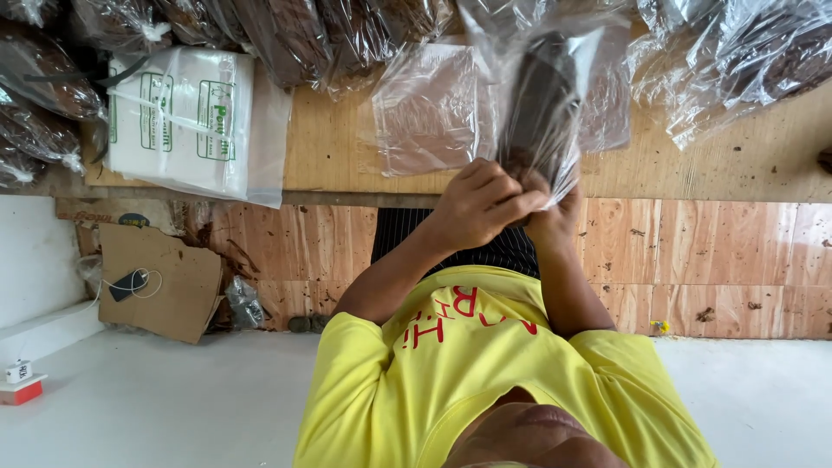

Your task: The person repeatedly picks up dried meat pieces from a table, places them into clear plastic bags, and sets the filled bags aside. The workspace contains many already packed bags and a stack of empty bags.

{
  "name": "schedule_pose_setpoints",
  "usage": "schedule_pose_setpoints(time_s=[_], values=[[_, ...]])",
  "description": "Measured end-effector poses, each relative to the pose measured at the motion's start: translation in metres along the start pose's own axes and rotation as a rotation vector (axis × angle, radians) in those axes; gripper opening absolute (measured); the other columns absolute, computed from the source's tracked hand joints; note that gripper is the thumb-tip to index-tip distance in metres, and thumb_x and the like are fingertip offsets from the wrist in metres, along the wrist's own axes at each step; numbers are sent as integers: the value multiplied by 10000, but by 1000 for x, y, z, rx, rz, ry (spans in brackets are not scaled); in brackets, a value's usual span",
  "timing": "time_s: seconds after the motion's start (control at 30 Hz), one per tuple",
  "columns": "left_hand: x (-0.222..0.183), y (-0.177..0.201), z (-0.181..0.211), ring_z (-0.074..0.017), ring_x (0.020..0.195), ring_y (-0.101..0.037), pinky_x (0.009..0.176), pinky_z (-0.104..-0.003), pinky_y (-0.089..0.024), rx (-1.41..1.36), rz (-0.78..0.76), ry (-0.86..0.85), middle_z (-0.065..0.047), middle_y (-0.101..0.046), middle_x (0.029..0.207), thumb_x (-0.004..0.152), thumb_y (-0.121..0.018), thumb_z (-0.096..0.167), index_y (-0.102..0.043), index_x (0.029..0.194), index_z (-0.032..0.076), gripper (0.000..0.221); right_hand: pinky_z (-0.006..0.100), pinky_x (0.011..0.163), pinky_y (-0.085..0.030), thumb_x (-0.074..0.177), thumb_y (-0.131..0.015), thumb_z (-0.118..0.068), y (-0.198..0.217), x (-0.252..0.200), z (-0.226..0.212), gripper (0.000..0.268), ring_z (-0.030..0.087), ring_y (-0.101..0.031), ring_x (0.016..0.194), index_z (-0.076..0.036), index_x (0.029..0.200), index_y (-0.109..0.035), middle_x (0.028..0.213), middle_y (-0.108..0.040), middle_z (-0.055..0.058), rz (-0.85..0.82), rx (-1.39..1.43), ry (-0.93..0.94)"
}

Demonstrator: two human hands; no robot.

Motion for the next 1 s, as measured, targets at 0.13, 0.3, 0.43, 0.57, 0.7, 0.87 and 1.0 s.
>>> schedule_pose_setpoints(time_s=[0.13, 0.3, 0.43, 0.57, 0.7, 0.87, 1.0], values=[[17, 14, -6, -185, 589, -421, 554, -307, -476, -120, -19, -41, -13, -447, 684, 944, -717, 225, -774, 951, 146, 98, 384, 797, -624, 917, -685, 59, 44, -15, 50, 190, 313, -756, 907, 21, 1079, -592, 956, -701, 216, 209, 330, -148], [29, 5, 17, -161, 665, -458, 590, -315, -464, 1, -89, -73, 29, -484, 735, 1010, -602, 258, -737, 915, 215, 171, 375, 780, -583, 931, -682, 111, 58, -19, 76, 131, 243, -714, 874, 19, 982, -603, 882, -677, 194, 158, 123, -29], [33, -2, 24, -154, 697, -457, 601, -306, -414, 50, -127, -88, 26, -454, 762, 1045, -541, 242, -694, 918, 212, 201, 403, 831, -559, 951, -670, 74, 47, -10, 66, 152, 269, -688, 935, 9, 1060, -586, 941, -656, 205, 127, 15, 21], [23, 2, 23, -166, 671, -436, 602, -301, -434, 25, -161, -81, 15, -412, 757, 1060, -501, 184, -681, 938, 204, 218, 432, 882, -534, 972, -658, 38, 39, -3, 54, 192, 294, -661, 997, -1, 1138, -569, 1001, -635, 216, 93, -88, 54], [19, 5, 17, -159, 660, -445, 611, -289, -476, -32, -152, -29, 22, -401, 754, 1058, -537, 205, -728, 1032, 215, 193, 460, 933, -510, 993, -647, 1, 35, 7, 39, 243, 320, -635, 1058, -10, 1216, -552, 1060, -614, 227, 68, -200, 97], [24, -1, 34, -152, 701, -465, 630, -294, -486, -48, -197, -27, 40, -438, 758, 1038, -540, 238, -727, 998, 240, 191, 495, 997, -479, 1019, -634, -44, 26, 19, 18, 313, 352, -602, 1135, -23, 1314, -531, 1134, -588, 241, 42, -340, 146], [20, -11, 50, -167, 698, -442, 639, -304, -456, -47, -211, -55, 30, -422, 769, 1044, -517, 230, -676, 891, 217, 221, 522, 1048, -454, 1040, -623, -81, 23, 21, 3, 372, 377, -575, 1196, -33, 1392, -514, 1194, -567, 252, 14, -453, 175]])
Point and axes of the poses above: each hand's wrist, its own x-axis towards the middle knuckle, its own y-axis out of the back of the hand, z = x × y, the point moved 8 cm from there along x, towards the middle knuckle
